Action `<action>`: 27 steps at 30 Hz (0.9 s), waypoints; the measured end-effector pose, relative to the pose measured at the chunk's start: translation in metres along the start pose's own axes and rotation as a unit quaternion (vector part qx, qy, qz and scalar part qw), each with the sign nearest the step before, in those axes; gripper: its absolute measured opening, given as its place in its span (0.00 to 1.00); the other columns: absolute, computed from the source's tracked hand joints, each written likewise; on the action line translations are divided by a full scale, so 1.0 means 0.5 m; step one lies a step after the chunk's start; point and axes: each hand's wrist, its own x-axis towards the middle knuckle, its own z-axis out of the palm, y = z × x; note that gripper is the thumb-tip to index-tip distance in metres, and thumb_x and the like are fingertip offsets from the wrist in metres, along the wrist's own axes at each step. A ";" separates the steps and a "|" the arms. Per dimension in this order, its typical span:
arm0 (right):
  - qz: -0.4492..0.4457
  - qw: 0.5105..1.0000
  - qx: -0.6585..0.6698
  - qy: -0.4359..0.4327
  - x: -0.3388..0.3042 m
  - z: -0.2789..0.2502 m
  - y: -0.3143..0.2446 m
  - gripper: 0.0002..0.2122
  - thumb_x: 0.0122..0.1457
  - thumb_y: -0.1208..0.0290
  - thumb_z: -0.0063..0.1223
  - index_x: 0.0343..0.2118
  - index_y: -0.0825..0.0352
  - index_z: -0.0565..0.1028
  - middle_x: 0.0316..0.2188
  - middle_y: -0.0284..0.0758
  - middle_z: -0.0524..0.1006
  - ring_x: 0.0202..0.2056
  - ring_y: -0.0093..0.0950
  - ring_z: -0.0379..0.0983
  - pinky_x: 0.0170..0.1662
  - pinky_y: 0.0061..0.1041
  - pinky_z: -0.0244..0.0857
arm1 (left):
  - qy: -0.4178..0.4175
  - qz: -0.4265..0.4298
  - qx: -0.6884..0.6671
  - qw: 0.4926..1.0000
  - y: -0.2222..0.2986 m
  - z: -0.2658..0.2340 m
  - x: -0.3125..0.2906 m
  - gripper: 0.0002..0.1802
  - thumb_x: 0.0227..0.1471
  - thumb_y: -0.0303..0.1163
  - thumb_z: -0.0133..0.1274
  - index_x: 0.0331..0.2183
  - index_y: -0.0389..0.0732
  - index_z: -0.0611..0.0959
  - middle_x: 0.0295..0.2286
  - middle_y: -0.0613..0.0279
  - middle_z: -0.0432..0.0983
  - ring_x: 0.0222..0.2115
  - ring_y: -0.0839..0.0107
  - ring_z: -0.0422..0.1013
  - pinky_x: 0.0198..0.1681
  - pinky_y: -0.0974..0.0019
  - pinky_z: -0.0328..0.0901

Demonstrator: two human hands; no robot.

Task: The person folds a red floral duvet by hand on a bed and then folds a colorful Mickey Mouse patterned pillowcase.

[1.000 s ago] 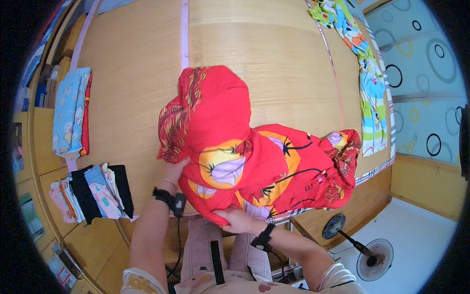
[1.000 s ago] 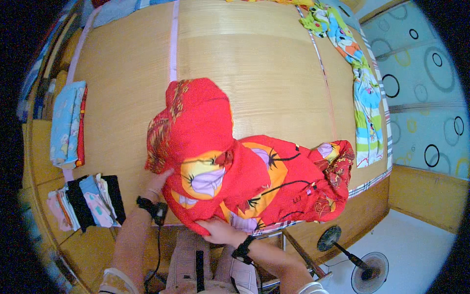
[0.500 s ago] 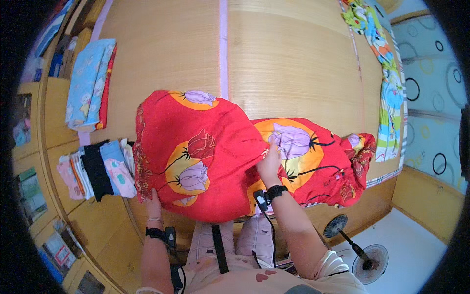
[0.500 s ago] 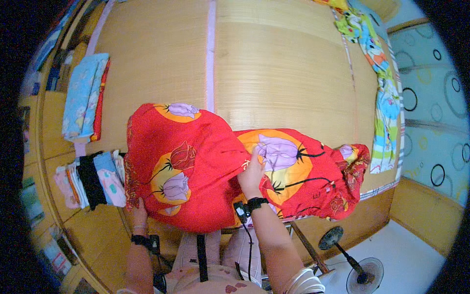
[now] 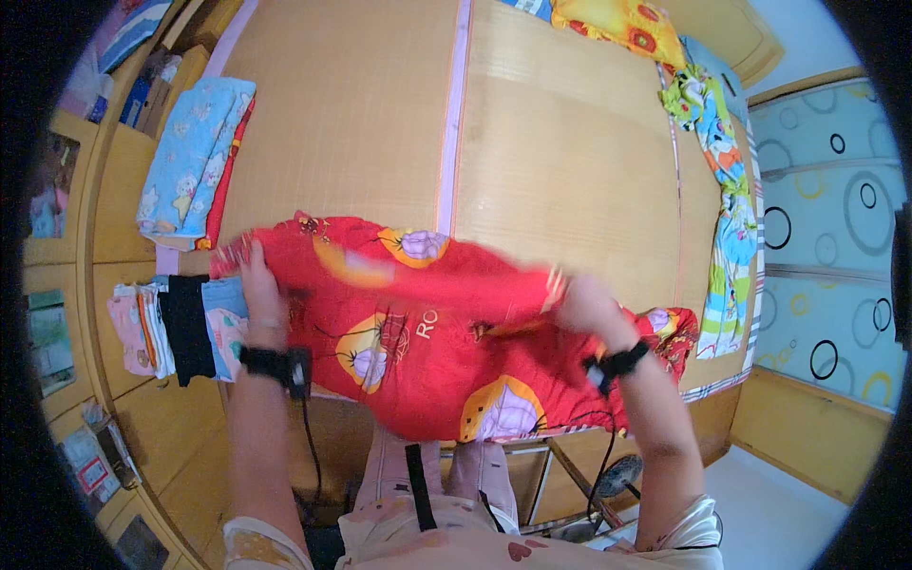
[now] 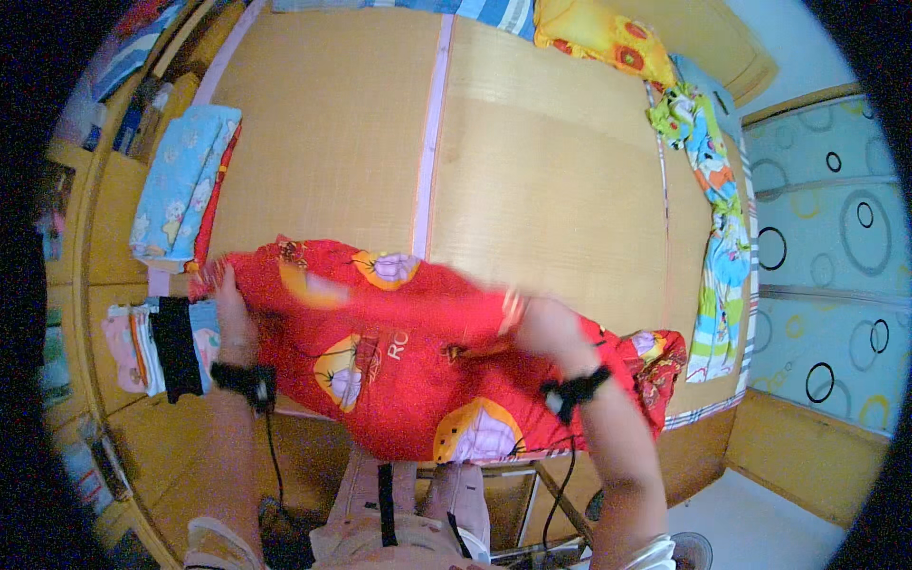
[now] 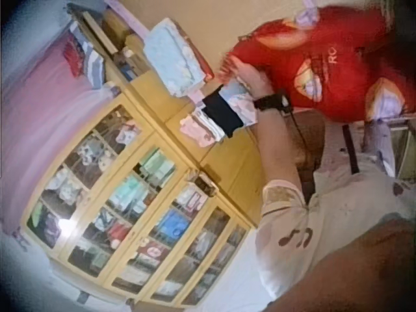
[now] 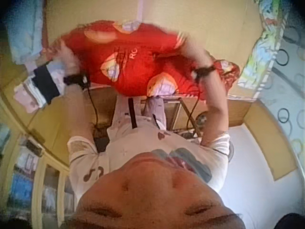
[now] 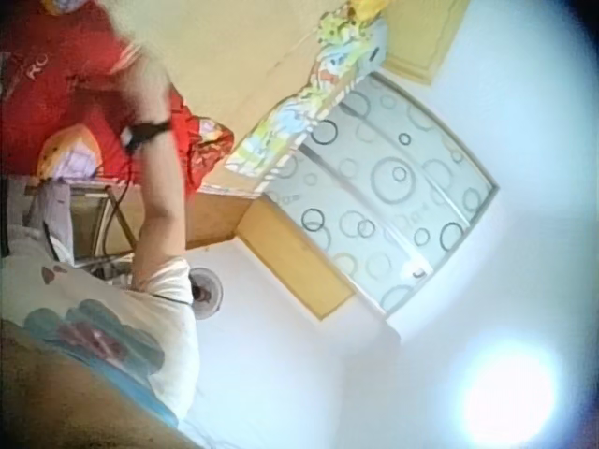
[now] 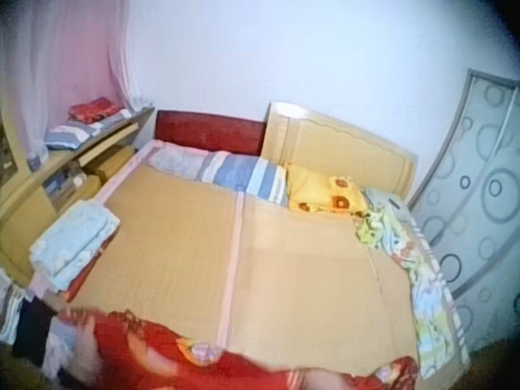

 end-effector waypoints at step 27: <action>0.215 0.894 0.289 0.266 -0.208 0.632 0.366 0.35 0.51 0.67 0.61 0.61 0.69 0.57 0.53 0.55 0.66 0.54 0.51 0.64 0.57 0.42 0.62 | -0.443 -0.152 0.507 0.724 -0.668 0.369 -0.361 0.23 0.58 0.37 0.52 0.51 0.35 0.70 0.37 0.51 0.76 0.39 0.61 0.74 0.44 0.61 0.68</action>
